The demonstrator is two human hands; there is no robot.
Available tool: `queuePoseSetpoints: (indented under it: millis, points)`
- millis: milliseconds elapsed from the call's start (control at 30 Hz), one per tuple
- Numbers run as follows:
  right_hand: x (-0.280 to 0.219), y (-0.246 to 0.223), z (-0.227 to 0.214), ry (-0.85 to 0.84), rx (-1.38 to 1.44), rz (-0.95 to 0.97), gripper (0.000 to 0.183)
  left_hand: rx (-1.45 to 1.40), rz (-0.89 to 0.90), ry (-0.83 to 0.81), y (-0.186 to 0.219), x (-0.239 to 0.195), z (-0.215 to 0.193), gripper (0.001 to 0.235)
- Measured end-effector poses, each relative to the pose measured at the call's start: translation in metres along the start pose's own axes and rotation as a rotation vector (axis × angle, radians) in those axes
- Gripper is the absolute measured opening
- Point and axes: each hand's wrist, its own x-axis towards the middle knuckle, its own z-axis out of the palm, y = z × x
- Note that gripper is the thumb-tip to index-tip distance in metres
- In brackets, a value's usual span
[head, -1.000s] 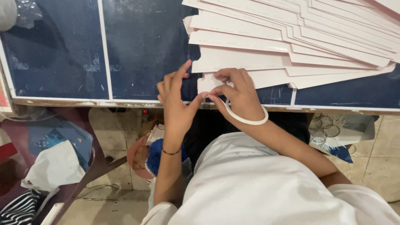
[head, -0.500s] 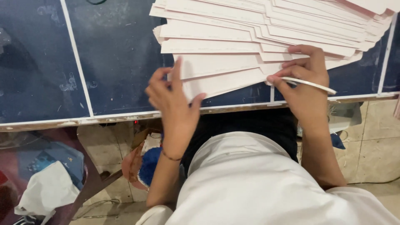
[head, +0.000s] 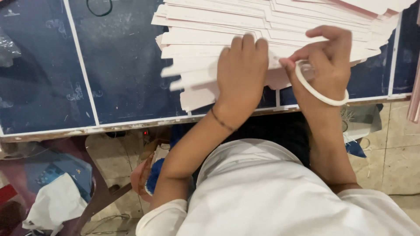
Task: Applying strips of double-sided tape to the edges of paper folders from a large stack.
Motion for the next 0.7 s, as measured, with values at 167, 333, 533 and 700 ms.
queuePoseSetpoints:
  millis: [167, 333, 533, 700]
  points:
    - [0.002, -0.002, 0.002, 0.181, -0.036, -0.068, 0.028, 0.011, 0.197, 0.373, -0.013, 0.033, -0.039, 0.021]
    - [-0.011, 0.017, 0.026, -0.132, 0.007, 0.183, 0.008, -0.126, 0.136, 0.052, -0.044, -0.004, 0.004, 0.070]
    - [-0.030, 0.035, 0.039, -0.075, 0.009, 0.064, 0.010, -0.649, -0.096, -0.274, -0.055, -0.031, 0.025, 0.111]
    - [-0.030, 0.031, 0.037, -0.062, -0.014, 0.069, 0.009, -0.521, -0.195, -0.262, -0.042, -0.029, 0.035, 0.126]
